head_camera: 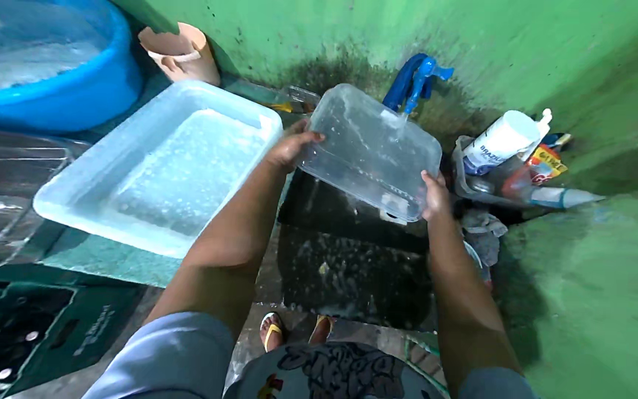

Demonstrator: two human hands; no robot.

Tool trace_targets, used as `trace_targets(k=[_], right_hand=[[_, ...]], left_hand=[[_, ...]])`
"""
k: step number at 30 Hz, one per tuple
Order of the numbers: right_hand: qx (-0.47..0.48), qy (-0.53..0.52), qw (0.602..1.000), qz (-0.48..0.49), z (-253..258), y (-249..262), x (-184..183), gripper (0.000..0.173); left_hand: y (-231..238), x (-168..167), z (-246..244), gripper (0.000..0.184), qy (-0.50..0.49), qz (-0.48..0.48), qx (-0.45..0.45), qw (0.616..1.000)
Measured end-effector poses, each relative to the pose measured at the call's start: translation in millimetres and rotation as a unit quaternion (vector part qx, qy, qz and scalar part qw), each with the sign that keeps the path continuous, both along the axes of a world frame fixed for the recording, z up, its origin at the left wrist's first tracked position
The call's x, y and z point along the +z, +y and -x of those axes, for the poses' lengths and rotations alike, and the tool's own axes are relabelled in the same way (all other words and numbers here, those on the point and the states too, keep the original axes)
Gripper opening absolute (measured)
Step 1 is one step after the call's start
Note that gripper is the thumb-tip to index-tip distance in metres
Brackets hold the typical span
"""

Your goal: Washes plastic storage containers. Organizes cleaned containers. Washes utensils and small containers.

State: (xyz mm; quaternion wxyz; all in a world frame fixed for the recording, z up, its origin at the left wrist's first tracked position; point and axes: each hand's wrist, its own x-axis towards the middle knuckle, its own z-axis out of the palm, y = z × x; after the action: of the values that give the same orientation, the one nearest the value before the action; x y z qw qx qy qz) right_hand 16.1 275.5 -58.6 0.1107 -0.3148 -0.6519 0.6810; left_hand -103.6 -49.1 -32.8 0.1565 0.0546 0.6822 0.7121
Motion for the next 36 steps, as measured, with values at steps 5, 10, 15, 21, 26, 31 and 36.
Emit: trace_targets(k=[5, 10, 15, 21, 26, 31, 36], right_hand=[[0.000, 0.032, 0.999, 0.008, 21.8, -7.9, -22.7, 0.065], [0.012, 0.028, 0.999, -0.017, 33.2, -8.3, -8.5, 0.063], [0.046, -0.011, 0.990, -0.129, 35.5, 10.0, 20.2, 0.068], [0.094, -0.056, 0.959, -0.260, 24.8, 42.0, 74.7, 0.074], [0.086, -0.107, 0.916, -0.377, 12.8, 45.7, 113.1, 0.074], [0.080, -0.122, 0.909, -0.390, 2.3, 50.2, 109.0, 0.074], [0.045, -0.085, 0.956, -0.276, -4.1, 49.5, 70.1, 0.070]], left_hand=[[-4.2, 43.8, 2.3, 0.076, 0.040, 0.082, 0.010, 0.996], [-12.8, 48.8, 0.2, 0.070, 0.026, 0.116, 0.015, 0.993], [-4.9, 25.7, -5.4, 0.056, -0.049, 0.113, 0.026, 0.992], [37.0, -16.4, -32.6, 0.062, -0.133, 0.010, 0.049, 0.990], [73.0, -65.3, -35.0, 0.072, -0.236, -0.129, 0.074, 0.960], [84.9, -75.3, -32.7, 0.064, -0.252, -0.132, 0.072, 0.956], [59.2, -28.9, -23.0, 0.065, -0.182, -0.008, 0.044, 0.982]])
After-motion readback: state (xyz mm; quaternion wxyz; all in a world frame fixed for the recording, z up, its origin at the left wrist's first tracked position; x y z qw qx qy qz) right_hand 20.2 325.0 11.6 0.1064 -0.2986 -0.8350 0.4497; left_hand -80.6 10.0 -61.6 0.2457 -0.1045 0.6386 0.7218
